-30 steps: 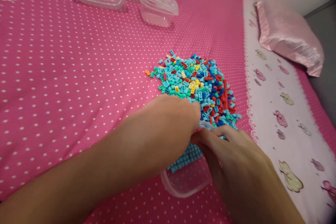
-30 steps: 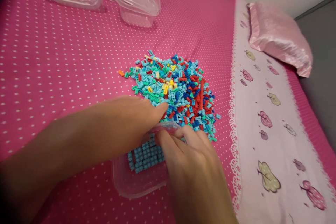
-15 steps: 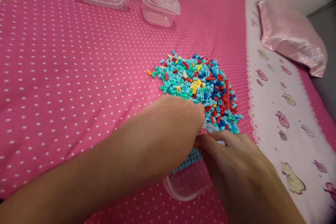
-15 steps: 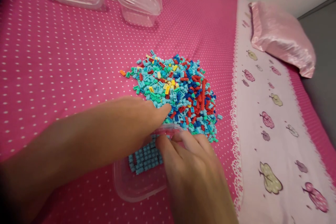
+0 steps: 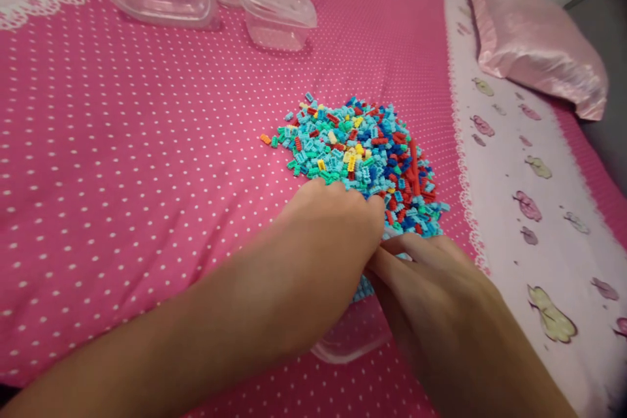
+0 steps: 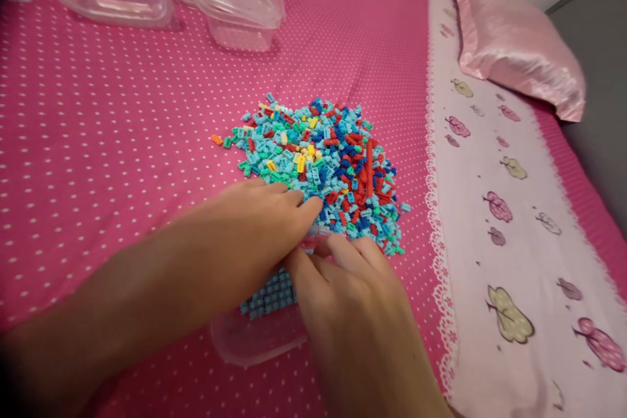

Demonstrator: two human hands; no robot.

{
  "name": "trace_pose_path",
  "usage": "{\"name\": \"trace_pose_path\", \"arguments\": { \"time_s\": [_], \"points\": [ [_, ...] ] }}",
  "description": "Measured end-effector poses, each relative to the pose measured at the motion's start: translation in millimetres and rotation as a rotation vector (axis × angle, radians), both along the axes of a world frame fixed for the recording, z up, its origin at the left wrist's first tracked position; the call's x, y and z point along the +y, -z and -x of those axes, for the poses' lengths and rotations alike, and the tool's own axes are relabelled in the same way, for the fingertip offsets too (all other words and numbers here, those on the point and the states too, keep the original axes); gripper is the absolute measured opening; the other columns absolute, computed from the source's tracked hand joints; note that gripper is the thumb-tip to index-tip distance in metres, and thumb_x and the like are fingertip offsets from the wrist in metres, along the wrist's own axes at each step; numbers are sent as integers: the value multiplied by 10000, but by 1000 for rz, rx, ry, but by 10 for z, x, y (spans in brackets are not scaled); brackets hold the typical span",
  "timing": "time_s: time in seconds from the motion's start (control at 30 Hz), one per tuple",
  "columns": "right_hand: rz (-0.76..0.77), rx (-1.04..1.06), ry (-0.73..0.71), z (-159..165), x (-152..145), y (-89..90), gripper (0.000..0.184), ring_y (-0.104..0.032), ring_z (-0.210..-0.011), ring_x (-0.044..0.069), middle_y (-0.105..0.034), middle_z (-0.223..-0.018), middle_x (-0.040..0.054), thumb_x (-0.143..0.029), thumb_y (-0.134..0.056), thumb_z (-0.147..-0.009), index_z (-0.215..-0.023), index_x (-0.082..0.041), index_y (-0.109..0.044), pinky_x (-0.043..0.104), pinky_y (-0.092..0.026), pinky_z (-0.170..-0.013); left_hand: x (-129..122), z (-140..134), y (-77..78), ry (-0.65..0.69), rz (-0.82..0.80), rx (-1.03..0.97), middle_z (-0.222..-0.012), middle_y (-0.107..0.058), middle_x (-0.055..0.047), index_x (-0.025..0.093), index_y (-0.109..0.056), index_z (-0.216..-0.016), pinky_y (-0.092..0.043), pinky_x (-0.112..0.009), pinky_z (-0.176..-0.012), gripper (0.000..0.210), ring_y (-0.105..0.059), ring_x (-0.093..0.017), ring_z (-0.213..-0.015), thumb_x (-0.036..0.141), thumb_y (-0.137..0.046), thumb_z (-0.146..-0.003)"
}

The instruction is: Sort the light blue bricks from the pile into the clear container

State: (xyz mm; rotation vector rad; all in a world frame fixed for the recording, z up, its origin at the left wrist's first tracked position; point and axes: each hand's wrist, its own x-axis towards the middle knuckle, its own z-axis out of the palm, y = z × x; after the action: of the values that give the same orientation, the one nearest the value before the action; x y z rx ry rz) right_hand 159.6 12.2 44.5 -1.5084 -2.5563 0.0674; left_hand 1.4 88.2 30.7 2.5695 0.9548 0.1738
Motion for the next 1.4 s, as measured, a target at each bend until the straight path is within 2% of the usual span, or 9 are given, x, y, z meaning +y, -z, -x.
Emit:
{"name": "trace_pose_path", "arguments": {
  "time_s": [0.2, 0.5, 0.8, 0.93, 1.03, 1.13, 1.23, 1.3, 1.4],
  "points": [
    [1, -7, -4, -9, 55, 28, 253, -606, -761, 228, -709, -818, 27, -27, -514, -951, -888, -214, -673, 348, -375, -682, -14, 41, 127, 6, 34, -173, -784, -641, -15, 218, -599, -841, -288, -334, -596, 174, -510, -183, -637, 155, -482, -952],
    [25, -12, 22, -119, -1, -104, 283, -561, -698, 220, -659, -775, 39, 14, -480, -902, -853, -211, -646, 347, -351, -634, 23, -7, 73, 32, 31, -42, -750, -645, -6, 227, -588, -865, -241, -359, -584, 174, -517, -207, -612, 134, -476, -961],
    [-25, -17, -21, -79, 110, 17, 291, -523, -710, 235, -582, -671, 23, 19, -498, -919, -797, -189, -660, 373, -314, -629, 101, 52, 153, 57, 30, 2, -757, -654, 15, 256, -560, -887, -225, -336, -562, 114, -512, -200, -579, 155, -511, -907],
    [-118, -42, 46, -78, 82, -8, 226, -465, -736, 237, -585, -754, 57, -77, -571, -931, -761, -187, -672, 378, -303, -655, 145, 143, 96, 55, 4, 2, -722, -599, 38, 247, -534, -857, -194, -317, -549, 131, -460, -161, -549, 122, -541, -896],
    [-168, -15, 138, -124, 107, -86, 209, -457, -781, 233, -571, -870, 85, -99, -564, -934, -790, -182, -692, 376, -329, -683, 179, 197, -49, 82, -24, -21, -812, -626, 28, 237, -571, -888, -258, -305, -589, 102, -507, -162, -625, 139, -590, -910],
    [-70, 76, 184, -236, 185, -143, 190, -520, -854, 219, -573, -976, 86, -108, -543, -958, -863, -177, -692, 364, -386, -725, 191, 170, -247, 112, -128, -37, -920, -651, -16, 216, -633, -915, -342, -313, -658, 29, -561, -190, -748, 218, -662, -911],
    [65, 174, 144, -352, 258, -145, 188, -583, -894, 192, -597, -1044, 71, -122, -513, -996, -935, -189, -677, 346, -428, -761, 100, 70, -394, 100, -368, -22, -906, -648, -50, 207, -675, -813, -365, -356, -709, 82, -555, -220, -788, 185, -664, -892],
    [64, 226, 135, -391, 282, -134, 168, -602, -907, 189, -617, -1052, 61, -104, -517, -987, -985, -194, -659, 341, -438, -771, -33, -8, -414, 45, -524, 42, -881, -649, -72, 207, -686, -741, -357, -400, -724, 144, -532, -241, -772, 176, -664, -879],
    [36, 281, 174, -383, 296, -139, 159, -605, -908, 201, -630, -994, 43, -54, -563, -929, -990, -188, -623, 335, -430, -751, -265, -92, -337, -11, -630, 103, -821, -625, -64, 231, -697, -680, -371, -456, -813, 237, -535, -269, -835, 157, -648, -899]
  ]
}}
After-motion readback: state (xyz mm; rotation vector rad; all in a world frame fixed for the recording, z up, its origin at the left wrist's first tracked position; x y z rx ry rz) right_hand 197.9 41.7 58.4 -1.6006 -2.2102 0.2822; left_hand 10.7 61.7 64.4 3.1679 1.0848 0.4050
